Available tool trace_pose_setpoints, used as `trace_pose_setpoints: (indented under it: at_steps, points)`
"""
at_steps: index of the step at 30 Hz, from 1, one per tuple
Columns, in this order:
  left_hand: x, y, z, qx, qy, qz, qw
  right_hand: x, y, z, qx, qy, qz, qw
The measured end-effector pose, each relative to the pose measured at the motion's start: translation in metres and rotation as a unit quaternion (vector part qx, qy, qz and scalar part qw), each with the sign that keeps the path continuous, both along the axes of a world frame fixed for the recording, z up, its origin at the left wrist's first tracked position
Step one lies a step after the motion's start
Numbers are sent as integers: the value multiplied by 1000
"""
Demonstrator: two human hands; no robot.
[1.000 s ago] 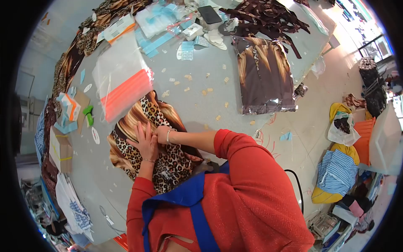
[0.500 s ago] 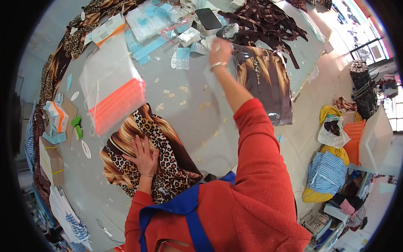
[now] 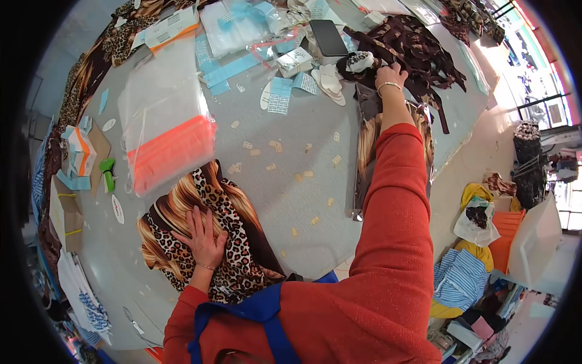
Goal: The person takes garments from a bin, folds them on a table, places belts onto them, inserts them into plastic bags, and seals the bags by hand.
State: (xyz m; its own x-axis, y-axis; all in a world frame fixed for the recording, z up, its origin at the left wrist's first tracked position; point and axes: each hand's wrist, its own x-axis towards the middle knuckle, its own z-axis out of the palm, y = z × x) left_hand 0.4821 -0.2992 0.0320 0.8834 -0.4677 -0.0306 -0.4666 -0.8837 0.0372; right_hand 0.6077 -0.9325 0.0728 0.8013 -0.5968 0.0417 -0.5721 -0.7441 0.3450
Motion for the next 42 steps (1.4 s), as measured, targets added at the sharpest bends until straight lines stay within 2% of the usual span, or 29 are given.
trace_pose_setpoints:
  at_steps: [2,5,6,10,11,13,14,16,19,20,21,24,26,29,30,31,32,33,35,37,39,41,42]
  points:
    - [1,-1,0,0,-9,-5,1000,-9,-9,7,-4,-60,31,998]
    - [0,0,0,3,-20,-11,1000,-19,-26,19,73,-116,50,989]
    - [0,0,1,0,-17,-9,1000,-27,-28,22,53,-149,86,984]
    - [0,0,1,-16,-12,-1,1000,-43,-6,58,97,-308,5,947]
    - [0,0,1,-21,-10,0,1000,-43,-3,62,131,-416,37,899]
    - [-1,0,1,-30,-15,2,999,-42,0,72,191,-611,100,762]
    - [-1,0,1,-32,-17,2,999,-41,23,95,190,-664,174,702]
    - [-2,0,1,-37,-21,4,999,-51,83,138,264,-703,219,624]
    - [-3,0,-2,-44,-25,7,999,-91,205,197,189,-666,335,639]
    - [-3,0,-2,-52,-28,4,998,-98,221,191,127,-642,421,628]
    - [-3,2,-3,-59,-30,1,998,-117,252,202,80,-570,506,642]
    - [1,13,-12,-122,2,4,992,-154,333,197,174,-451,671,562]
    - [4,12,-8,-161,12,12,987,-177,382,184,282,-433,680,520]
    - [-20,-28,78,-161,-156,-12,974,-214,439,179,387,-421,683,455]
    - [-23,-39,91,-232,-153,-46,960,-223,457,175,433,-415,681,421]
    - [-27,-55,98,-372,-80,-120,917,-233,474,172,478,-408,675,387]
    - [-32,-74,99,-522,48,-201,828,-243,487,172,507,-377,679,373]
    - [-42,-89,104,-592,161,-239,752,-252,499,174,533,-347,683,358]
    - [-48,-107,129,-553,294,-210,751,-269,518,181,580,-286,694,317]
    - [-45,-120,133,-504,168,-301,792,-284,532,193,619,-224,704,265]
    - [-22,-117,119,-566,360,-149,726,-290,531,205,633,-203,708,236]
    - [6,-99,69,-625,249,-140,726,-290,519,218,649,-201,703,211]
    - [20,-90,44,-648,190,-132,725,-287,505,224,644,-209,700,226]
